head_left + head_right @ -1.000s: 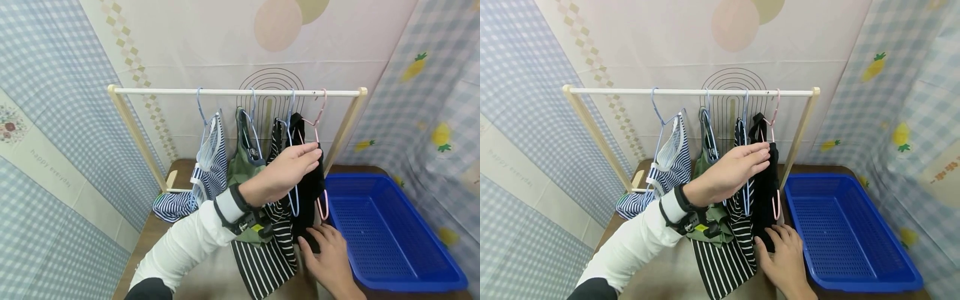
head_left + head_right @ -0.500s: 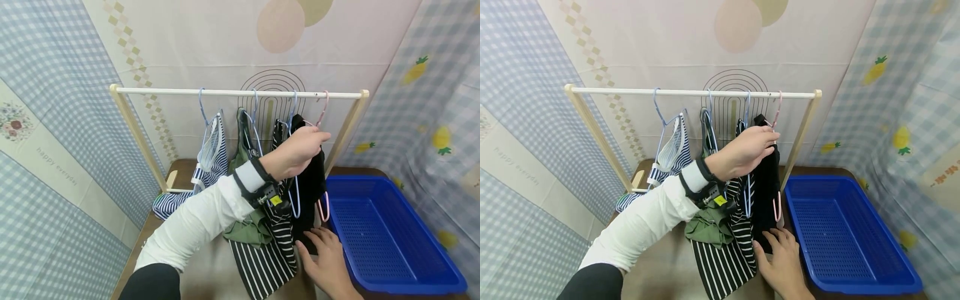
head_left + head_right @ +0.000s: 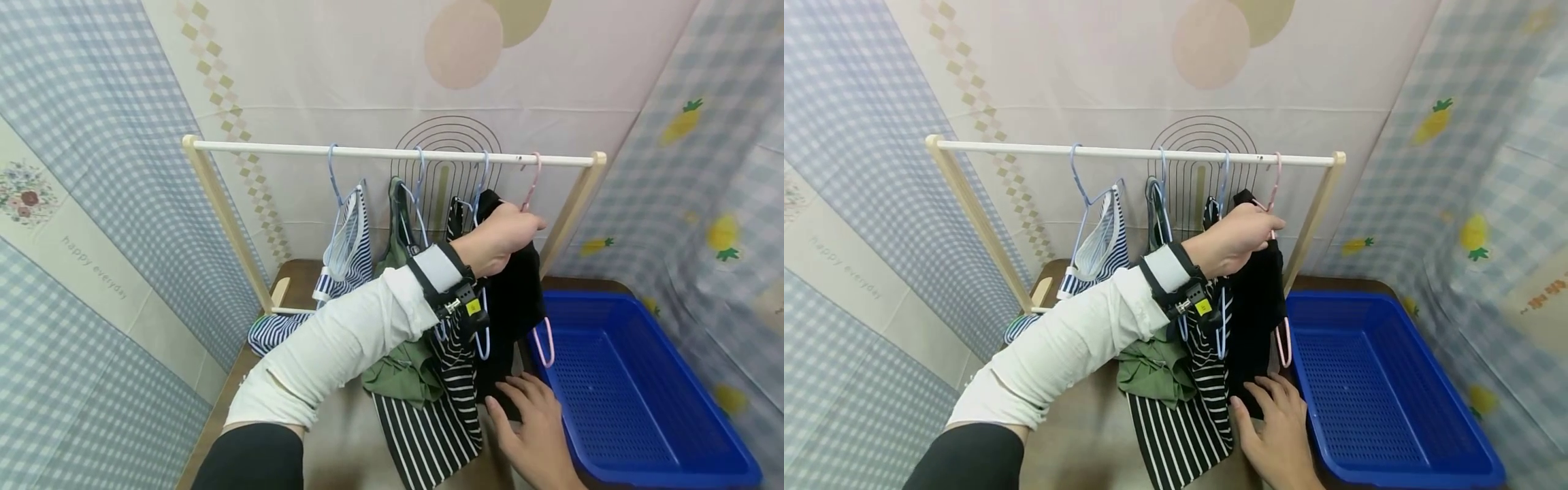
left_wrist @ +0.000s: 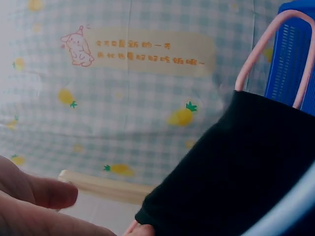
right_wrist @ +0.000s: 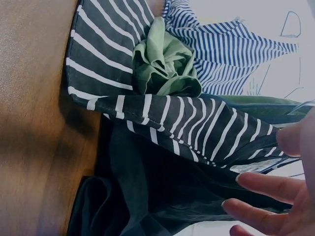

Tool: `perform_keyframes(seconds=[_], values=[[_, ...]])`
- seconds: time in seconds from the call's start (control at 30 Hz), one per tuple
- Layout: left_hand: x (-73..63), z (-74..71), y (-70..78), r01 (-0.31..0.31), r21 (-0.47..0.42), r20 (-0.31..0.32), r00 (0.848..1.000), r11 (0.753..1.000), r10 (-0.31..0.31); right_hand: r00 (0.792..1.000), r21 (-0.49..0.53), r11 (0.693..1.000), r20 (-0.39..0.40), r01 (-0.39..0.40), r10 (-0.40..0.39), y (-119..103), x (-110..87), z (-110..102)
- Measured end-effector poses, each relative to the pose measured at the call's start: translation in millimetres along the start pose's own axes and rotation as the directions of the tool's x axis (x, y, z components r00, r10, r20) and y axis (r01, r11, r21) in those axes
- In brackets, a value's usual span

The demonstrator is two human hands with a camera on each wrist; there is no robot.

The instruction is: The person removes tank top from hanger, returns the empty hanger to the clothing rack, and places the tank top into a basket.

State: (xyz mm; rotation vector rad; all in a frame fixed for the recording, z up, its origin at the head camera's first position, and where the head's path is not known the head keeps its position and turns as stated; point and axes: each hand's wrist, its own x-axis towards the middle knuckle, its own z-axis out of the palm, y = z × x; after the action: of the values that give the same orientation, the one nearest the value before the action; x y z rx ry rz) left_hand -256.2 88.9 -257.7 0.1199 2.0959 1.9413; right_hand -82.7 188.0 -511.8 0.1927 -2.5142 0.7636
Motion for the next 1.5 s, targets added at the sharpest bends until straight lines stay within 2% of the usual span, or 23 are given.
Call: perform_keyframes(seconds=[0.23,0.37,0.6,0.73,1.03,1.27,1.37,1.5], values=[[6.6,-2.3,-14.9,-0.102,-0.119,0.026,0.994,0.988,0.106,0.996,0.039,0.997,-0.071,0.059,-0.056,0,-0.8,1],[7.4,-1.1,-16.6,-0.140,-0.075,-0.002,0.990,0.987,0.140,0.996,0.046,0.997,-0.074,0.058,-0.054,1,-0.9,2],[9.1,-3.5,-15.1,-0.146,-0.081,-0.043,0.989,0.986,0.142,0.994,0.051,0.996,-0.085,0.070,-0.065,3,0.3,3],[11.2,-4.9,-13.7,-0.173,-0.104,-0.068,0.984,0.980,0.166,0.993,0.064,0.994,-0.094,0.084,-0.078,4,0.4,3],[10.1,-3.0,-16.8,-0.158,-0.176,-0.071,0.986,0.971,0.148,0.991,0.056,0.993,-0.095,0.100,-0.094,7,-0.3,5],[12.2,-0.7,-14.7,-0.208,-0.257,-0.073,0.978,0.944,0.195,0.989,0.056,0.993,-0.108,0.103,-0.096,9,2.0,4],[13.0,-2.9,-14.1,-0.230,-0.288,-0.056,0.973,0.930,0.223,0.991,0.049,0.994,-0.099,0.094,-0.088,8,1.3,4],[10.3,-5.1,-12.5,-0.250,-0.293,-0.033,0.967,0.923,0.252,0.992,0.036,0.996,-0.091,0.085,-0.081,9,0.1,3]])
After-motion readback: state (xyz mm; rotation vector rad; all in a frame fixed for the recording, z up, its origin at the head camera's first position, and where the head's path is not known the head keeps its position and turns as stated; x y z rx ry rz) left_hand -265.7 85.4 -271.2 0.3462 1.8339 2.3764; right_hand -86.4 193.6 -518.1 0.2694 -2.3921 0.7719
